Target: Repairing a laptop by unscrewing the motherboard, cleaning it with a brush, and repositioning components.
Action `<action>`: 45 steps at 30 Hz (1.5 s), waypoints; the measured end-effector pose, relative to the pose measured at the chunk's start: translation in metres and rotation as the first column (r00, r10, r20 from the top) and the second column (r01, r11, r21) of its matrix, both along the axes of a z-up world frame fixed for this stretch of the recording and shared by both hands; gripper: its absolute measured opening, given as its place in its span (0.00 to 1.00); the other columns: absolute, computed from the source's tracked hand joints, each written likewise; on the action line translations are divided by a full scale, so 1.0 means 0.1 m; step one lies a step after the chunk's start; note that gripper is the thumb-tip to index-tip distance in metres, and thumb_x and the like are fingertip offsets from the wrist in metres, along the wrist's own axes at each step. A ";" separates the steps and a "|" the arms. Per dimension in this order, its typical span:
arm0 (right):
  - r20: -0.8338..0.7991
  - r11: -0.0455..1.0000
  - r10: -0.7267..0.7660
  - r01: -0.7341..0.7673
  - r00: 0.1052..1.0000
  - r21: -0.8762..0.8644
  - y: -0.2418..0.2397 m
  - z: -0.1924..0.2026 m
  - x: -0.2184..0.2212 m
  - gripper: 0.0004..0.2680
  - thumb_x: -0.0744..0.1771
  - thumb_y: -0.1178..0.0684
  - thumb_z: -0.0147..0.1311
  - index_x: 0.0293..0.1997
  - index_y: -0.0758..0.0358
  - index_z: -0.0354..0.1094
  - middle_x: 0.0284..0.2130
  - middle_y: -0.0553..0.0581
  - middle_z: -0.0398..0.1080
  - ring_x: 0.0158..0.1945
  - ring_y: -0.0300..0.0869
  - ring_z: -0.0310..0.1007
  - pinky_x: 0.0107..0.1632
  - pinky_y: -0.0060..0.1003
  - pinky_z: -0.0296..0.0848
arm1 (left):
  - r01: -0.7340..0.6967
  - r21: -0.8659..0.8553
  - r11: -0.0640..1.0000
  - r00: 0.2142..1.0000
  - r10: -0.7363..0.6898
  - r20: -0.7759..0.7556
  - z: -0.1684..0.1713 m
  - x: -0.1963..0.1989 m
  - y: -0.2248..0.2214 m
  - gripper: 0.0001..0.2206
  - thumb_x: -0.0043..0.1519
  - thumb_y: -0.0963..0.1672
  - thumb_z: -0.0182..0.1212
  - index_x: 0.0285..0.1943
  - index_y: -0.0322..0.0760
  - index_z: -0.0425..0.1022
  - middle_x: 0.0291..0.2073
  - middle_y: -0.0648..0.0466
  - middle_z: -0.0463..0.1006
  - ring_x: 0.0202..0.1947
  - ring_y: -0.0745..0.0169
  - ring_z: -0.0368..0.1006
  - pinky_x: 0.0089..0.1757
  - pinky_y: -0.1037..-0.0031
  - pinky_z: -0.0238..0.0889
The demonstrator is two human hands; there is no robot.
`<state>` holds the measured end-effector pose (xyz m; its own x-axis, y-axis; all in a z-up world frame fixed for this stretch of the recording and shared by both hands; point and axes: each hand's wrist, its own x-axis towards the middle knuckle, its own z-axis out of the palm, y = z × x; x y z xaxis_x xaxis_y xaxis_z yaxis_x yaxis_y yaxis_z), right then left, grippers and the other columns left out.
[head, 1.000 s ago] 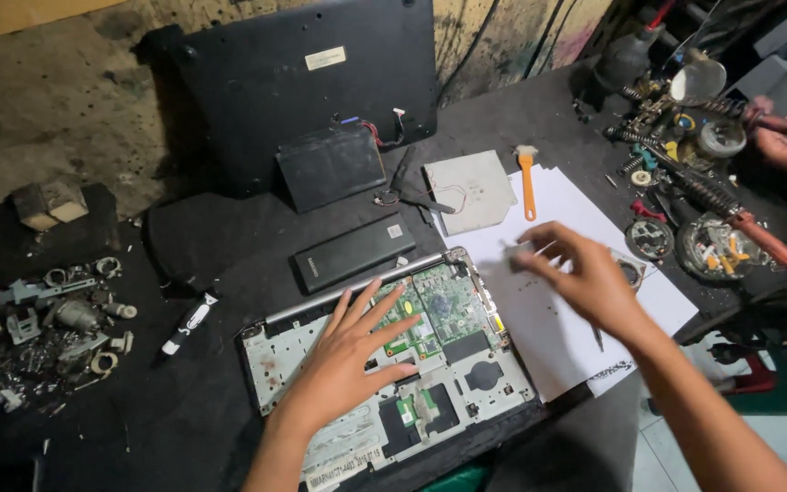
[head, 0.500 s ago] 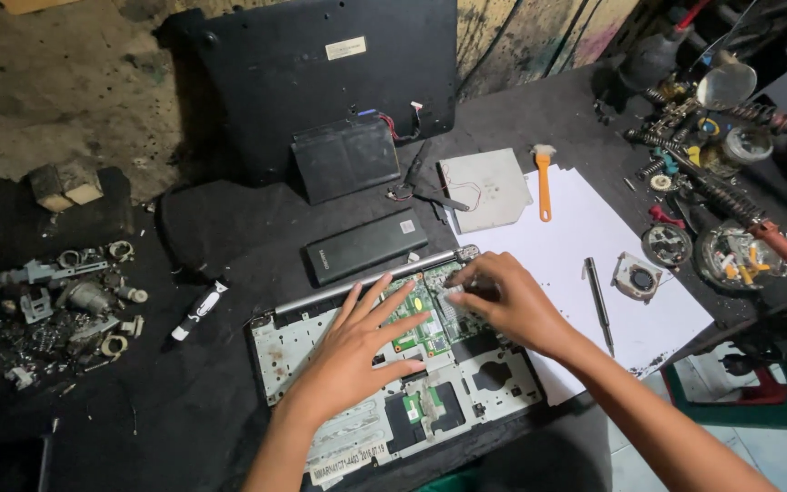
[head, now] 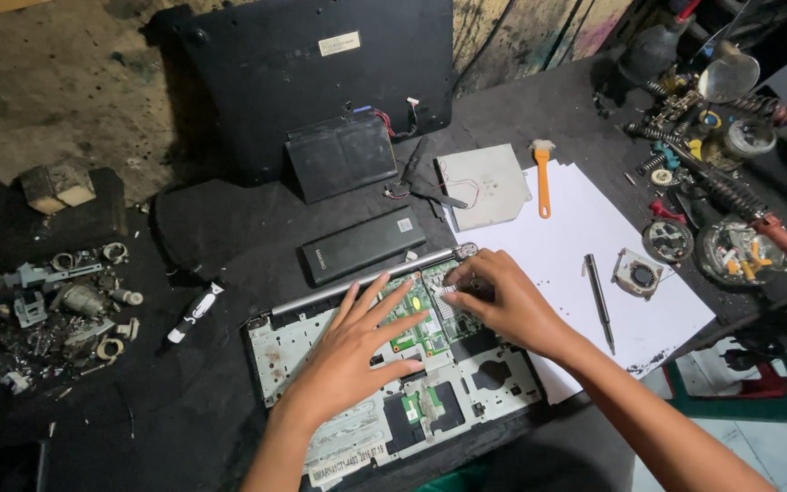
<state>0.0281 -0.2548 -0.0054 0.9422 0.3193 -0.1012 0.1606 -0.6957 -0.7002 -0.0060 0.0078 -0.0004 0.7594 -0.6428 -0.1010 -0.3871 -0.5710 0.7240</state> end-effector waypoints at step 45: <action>-0.038 1.000 -0.002 0.002 0.999 0.000 -0.02 0.02 0.01 0.10 0.66 0.42 0.58 0.46 0.51 0.75 0.44 0.51 0.75 0.53 0.42 0.70 0.56 0.39 0.68 | 0.006 -0.016 1.000 0.999 -0.005 0.034 -0.05 0.00 0.00 0.28 0.65 0.51 0.63 0.75 0.53 0.66 0.81 0.57 0.46 0.80 0.48 0.28 0.70 0.41 0.23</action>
<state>0.0289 -0.2564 -0.0034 0.9385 0.3170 -0.1365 0.1324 -0.6959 -0.7058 -0.0063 0.0082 -0.0057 0.7586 -0.6482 -0.0653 -0.4143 -0.5574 0.7195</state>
